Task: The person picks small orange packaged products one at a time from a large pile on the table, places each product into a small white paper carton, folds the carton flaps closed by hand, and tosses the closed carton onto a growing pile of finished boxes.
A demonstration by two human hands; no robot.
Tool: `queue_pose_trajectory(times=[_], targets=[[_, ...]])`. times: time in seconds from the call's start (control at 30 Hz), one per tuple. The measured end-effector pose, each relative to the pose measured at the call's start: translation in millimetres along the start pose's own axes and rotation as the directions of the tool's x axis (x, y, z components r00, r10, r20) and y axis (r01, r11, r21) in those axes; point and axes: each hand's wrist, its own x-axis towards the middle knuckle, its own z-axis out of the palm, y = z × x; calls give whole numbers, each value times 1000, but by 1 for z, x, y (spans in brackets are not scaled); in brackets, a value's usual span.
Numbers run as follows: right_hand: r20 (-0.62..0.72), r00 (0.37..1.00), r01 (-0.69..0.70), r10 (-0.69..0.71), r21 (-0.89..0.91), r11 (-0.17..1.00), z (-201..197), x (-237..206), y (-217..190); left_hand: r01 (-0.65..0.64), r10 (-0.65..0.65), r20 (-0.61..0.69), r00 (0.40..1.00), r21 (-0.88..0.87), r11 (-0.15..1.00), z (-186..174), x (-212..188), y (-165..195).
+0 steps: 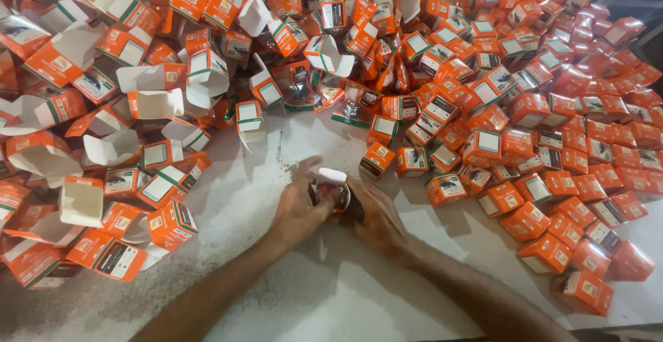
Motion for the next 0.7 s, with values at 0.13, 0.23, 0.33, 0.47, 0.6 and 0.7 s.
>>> queue_pose_trajectory(times=[0.13, 0.23, 0.33, 0.47, 0.6, 0.7], targets=[[-16, 980, -197, 197, 28, 980, 5, -5, 4, 1, -1, -19, 1000, -9, 1000, 8, 13, -9], [33, 996, 84, -81, -103, 991, 2, -7, 4, -149, 152, -52, 987, 64, 987, 8, 11, -8], [5, 969, 242, -246, -188, 952, 1, -4, -3, -40, 45, 49, 998, -102, 994, -2, 8, 0], [40, 967, 253, -250, -223, 941, -3, 0, -10, 322, -114, 371, 922, -569, 756, -28, 6, 2], [46, 970, 242, -238, -223, 944, -2, 2, -12, 274, -58, 380, 923, -547, 791, -32, 13, -15], [30, 978, 207, -205, -212, 955, 0, 2, -10, 271, -106, 369, 924, -432, 860, -22, 24, -28]])
